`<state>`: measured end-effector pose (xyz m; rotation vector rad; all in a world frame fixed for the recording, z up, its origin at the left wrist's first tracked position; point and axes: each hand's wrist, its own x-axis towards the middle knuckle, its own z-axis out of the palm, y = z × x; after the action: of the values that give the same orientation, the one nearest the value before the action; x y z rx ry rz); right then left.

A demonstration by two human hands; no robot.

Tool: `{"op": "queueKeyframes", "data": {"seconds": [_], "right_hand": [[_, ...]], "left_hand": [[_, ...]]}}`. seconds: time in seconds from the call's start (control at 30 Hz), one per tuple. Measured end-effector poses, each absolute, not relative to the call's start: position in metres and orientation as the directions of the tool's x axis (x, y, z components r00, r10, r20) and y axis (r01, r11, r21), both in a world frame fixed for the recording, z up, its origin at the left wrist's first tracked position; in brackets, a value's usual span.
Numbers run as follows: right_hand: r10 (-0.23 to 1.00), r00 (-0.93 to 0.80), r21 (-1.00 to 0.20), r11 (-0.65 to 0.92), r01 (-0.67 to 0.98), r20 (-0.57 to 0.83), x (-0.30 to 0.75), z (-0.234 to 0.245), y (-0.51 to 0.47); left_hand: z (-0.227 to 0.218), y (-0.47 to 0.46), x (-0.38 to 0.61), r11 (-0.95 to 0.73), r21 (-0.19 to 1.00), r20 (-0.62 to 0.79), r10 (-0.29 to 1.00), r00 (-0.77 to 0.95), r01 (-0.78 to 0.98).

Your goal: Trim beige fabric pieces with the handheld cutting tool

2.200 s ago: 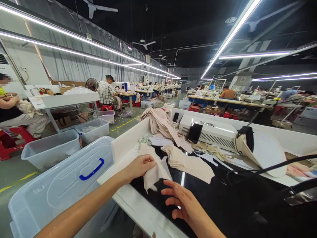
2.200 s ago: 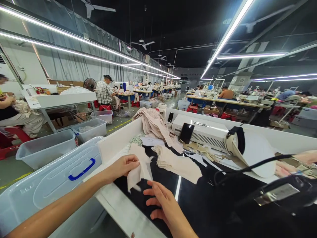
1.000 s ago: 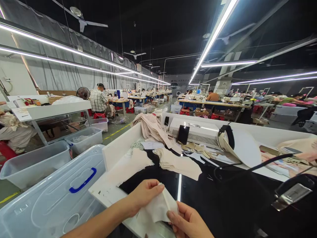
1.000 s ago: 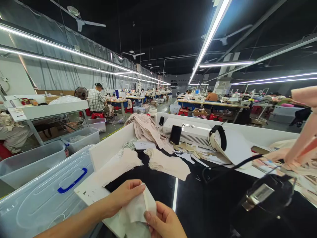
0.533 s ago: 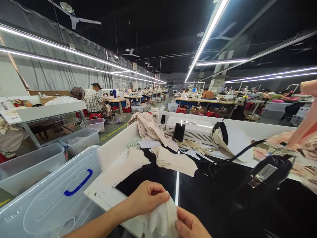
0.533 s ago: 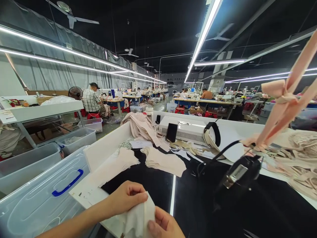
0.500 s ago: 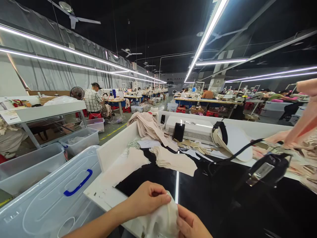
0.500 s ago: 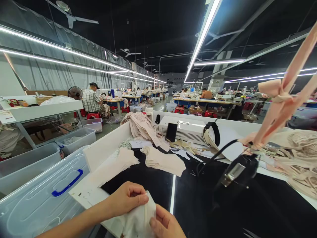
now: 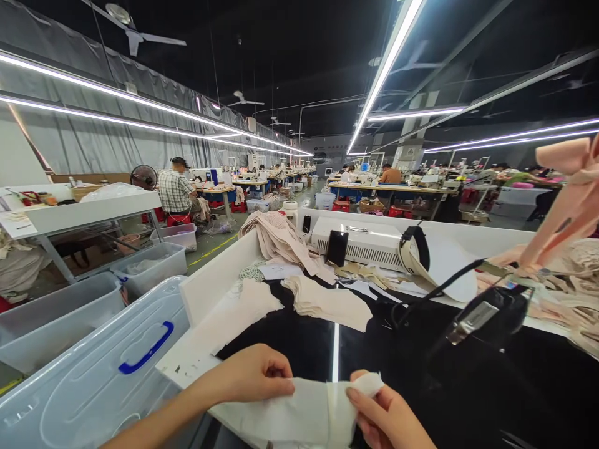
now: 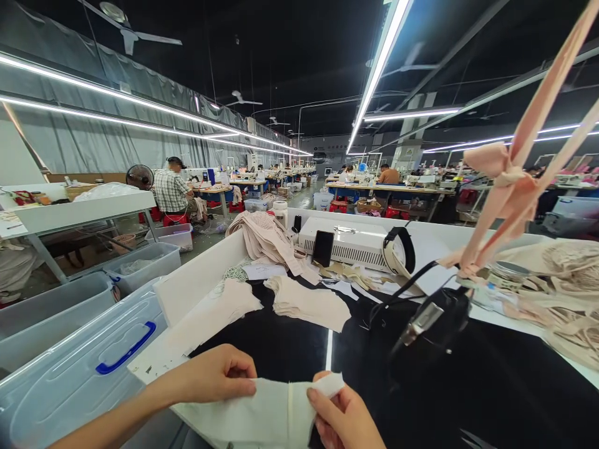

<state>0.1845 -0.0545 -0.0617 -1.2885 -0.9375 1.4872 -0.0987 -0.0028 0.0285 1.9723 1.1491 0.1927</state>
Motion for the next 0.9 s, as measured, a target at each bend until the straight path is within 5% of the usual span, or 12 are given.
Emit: {"op": "queueKeyframes", "data": {"seconds": [0.13,0.37,0.6,0.9], "right_hand": [[0.985,-0.010,-0.970,-0.168,0.178,-0.173,0.184,-0.055,-0.030],[0.988,0.034,-0.942,-0.157,0.298,-0.154,0.184,-0.049,0.000],[0.995,0.053,-0.916,-0.098,0.389,-0.085,0.189,-0.040,0.007],[0.970,0.184,-0.846,0.037,0.532,0.158,0.219,-0.024,-0.012]], "left_hand": [[0.020,0.012,-0.100,-0.372,0.477,-0.130,0.866,0.483,0.796],[-0.003,0.025,-0.085,-0.440,0.287,0.085,0.896,0.435,0.851],[-0.035,0.007,-0.060,-0.862,0.173,0.385,0.505,0.773,0.477],[-0.048,0.001,-0.062,-0.874,0.121,0.382,0.479,0.790,0.471]]}}
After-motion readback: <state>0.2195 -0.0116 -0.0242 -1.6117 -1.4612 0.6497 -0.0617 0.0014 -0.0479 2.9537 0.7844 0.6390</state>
